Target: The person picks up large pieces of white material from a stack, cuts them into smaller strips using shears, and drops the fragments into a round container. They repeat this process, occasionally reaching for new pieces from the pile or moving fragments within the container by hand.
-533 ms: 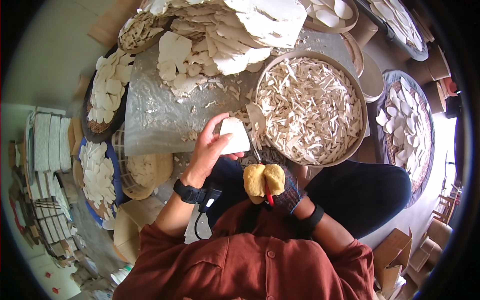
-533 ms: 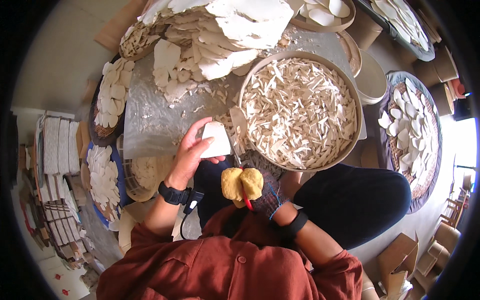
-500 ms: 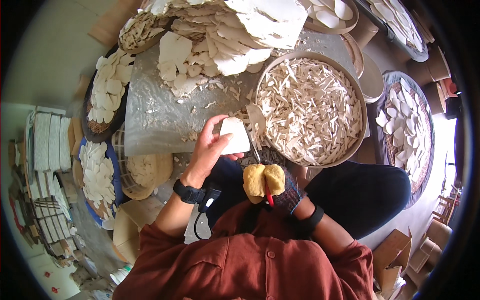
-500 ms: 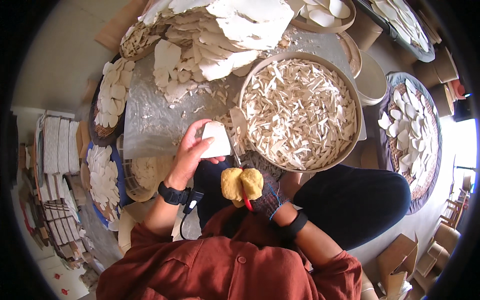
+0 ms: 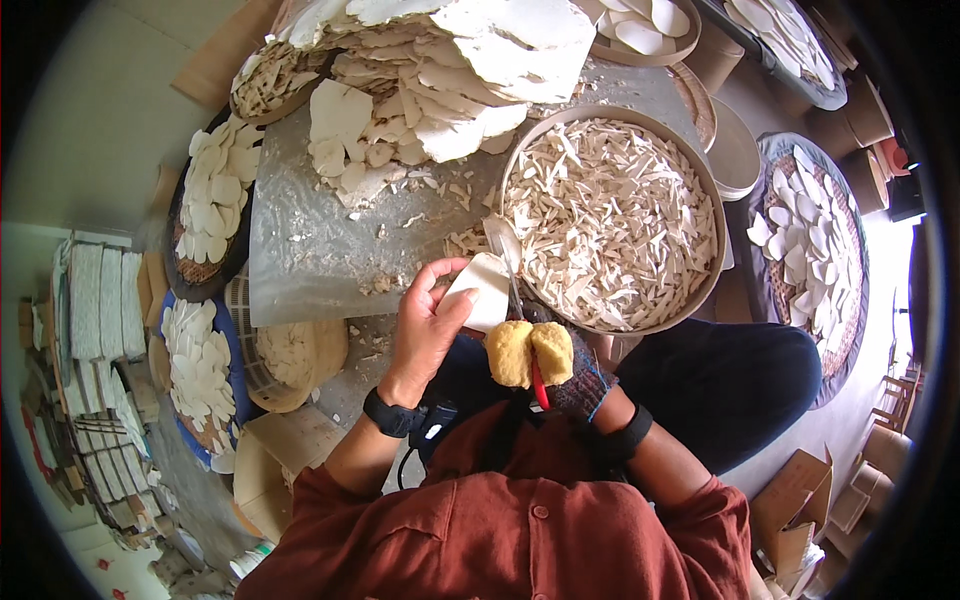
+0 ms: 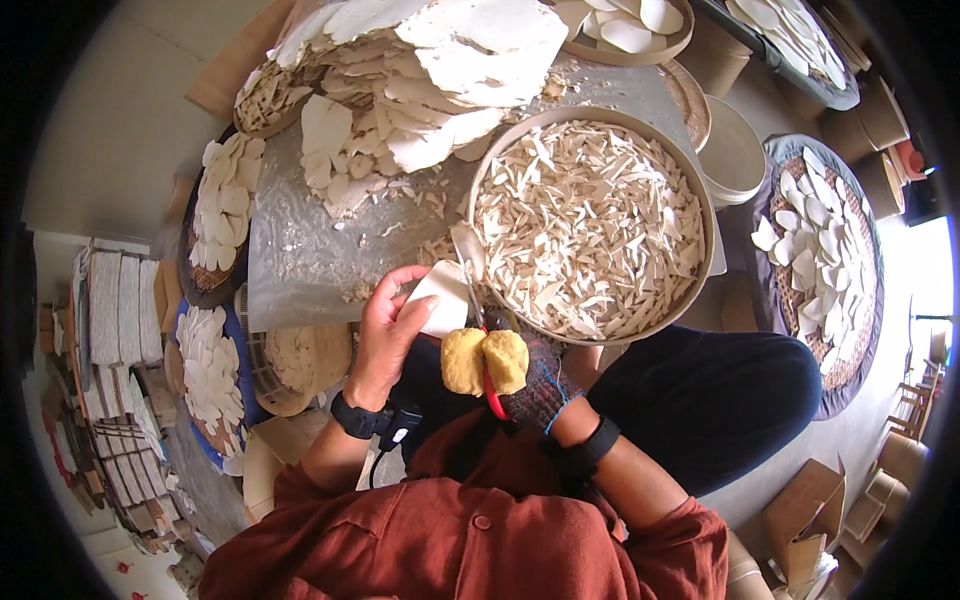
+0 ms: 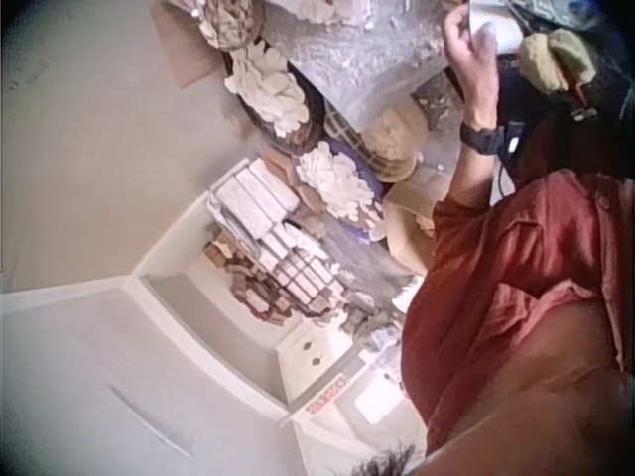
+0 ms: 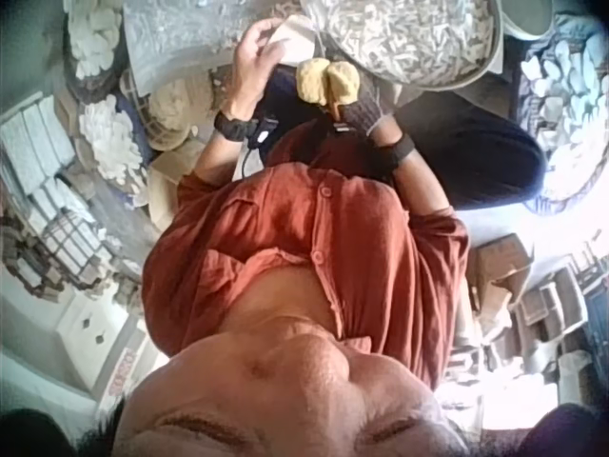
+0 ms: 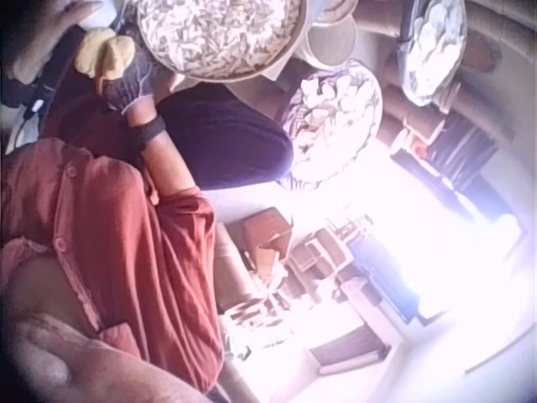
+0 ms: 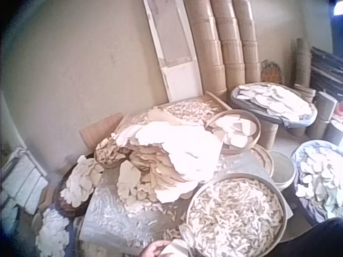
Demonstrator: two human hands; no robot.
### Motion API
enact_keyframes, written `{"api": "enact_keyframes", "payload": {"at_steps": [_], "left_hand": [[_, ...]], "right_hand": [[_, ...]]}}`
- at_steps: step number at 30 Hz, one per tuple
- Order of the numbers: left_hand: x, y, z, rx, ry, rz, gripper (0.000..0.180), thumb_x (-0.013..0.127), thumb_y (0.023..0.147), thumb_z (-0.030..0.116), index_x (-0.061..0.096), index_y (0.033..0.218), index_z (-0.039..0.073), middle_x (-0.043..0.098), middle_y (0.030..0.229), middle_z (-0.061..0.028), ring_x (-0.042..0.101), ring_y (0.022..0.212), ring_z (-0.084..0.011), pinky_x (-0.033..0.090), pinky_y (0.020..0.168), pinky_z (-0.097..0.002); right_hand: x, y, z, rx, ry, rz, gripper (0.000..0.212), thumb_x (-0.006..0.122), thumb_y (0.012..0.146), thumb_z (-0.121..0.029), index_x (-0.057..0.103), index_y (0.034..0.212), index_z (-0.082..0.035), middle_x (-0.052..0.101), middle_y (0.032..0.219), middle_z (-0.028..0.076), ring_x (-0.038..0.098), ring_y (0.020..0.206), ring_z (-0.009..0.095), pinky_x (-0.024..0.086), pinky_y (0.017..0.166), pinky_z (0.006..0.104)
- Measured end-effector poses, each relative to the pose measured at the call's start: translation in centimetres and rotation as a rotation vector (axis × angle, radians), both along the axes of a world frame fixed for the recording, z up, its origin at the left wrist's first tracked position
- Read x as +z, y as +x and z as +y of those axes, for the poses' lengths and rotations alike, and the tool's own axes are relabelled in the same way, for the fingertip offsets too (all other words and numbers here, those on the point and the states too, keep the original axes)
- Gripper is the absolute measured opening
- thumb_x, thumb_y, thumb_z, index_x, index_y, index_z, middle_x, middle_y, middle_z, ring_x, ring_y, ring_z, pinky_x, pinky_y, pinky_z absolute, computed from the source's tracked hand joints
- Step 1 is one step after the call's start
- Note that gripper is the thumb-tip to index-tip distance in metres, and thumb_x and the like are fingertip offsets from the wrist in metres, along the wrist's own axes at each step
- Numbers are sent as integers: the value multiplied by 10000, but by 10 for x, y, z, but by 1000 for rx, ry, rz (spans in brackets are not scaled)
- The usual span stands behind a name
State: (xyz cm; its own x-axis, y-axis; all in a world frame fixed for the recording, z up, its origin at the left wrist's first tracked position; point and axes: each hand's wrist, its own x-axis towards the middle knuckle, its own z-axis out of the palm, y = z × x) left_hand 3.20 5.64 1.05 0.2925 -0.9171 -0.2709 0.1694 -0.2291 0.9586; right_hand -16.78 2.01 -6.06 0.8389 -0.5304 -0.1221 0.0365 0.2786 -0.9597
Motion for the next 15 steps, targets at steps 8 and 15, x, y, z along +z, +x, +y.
{"api": "enact_keyframes", "payload": {"at_steps": [8,15], "left_hand": [[-12,9,-3,112,-5,-56,257,586,881,38,567,1132,-10,647,958,-66,626,772,-99,540,646,-237],[-6,26,-5,-34,14,-56,237,567,893,61,566,1117,-15,658,897,-87,639,663,-124,539,560,-248]], "right_hand": [[-7,6,15,-196,-305,22,317,693,744,-270,619,986,-80,648,915,138,633,843,332,521,745,392],[-18,5,24,-93,-182,47,412,721,745,-317,612,1059,-74,648,977,134,629,902,290,507,813,369]]}}
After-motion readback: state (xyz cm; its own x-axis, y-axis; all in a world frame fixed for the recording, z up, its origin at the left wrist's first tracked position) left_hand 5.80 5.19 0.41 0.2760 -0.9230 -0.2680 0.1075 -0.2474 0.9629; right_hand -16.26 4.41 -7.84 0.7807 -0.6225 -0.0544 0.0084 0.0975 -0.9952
